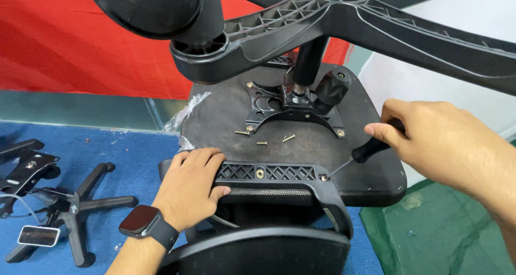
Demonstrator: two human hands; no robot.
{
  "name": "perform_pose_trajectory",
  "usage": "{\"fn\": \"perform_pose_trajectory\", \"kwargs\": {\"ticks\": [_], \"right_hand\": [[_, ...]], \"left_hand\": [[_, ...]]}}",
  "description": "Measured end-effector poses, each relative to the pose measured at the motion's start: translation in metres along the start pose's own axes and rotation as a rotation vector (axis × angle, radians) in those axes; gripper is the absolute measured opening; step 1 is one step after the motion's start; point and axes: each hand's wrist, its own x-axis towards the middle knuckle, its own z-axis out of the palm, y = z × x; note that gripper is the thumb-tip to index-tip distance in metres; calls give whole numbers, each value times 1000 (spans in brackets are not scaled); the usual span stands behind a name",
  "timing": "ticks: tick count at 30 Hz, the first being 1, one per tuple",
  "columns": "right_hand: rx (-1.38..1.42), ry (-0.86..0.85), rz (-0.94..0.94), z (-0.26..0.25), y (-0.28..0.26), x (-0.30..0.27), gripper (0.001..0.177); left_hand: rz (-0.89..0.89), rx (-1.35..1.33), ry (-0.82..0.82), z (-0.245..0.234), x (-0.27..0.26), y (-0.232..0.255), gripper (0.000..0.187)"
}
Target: The person uses a screwdriver to tighten screws on the underside of an office chair seat, securing the central gas lift and the seat frame. The person systematically works through multiple fasteners to attach the components.
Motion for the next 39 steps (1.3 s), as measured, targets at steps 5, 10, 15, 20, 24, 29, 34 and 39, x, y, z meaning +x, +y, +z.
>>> {"fn": "perform_pose_trajectory", "kwargs": {"ticks": [5, 10, 15, 20, 24, 29, 34, 39], "right_hand": [[148, 94, -223, 14, 13, 7, 25], [327, 103, -398, 29, 29, 19, 26], [207, 159, -279, 24, 17, 15, 37], [152, 91, -201, 14, 3, 7, 26], [301, 133, -288, 17, 11, 8, 27], [543, 112, -290, 28, 33, 12, 17], [813, 204, -142, 46, 61, 15, 24], [1510, 232, -17, 83, 84, 16, 28]], "left_hand": [[13, 5, 10, 0, 0, -1, 64], [9, -3, 5, 1, 0, -1, 64], [21, 9, 2, 2, 0, -2, 65], [35, 11, -1, 2, 0, -3, 65], [30, 24, -5, 1, 0, -3, 66], [12, 28, -30, -1, 1, -1, 65], [15, 33, -35, -4, 2, 0, 65], [-29, -5, -49, -7, 2, 1, 65]]}}
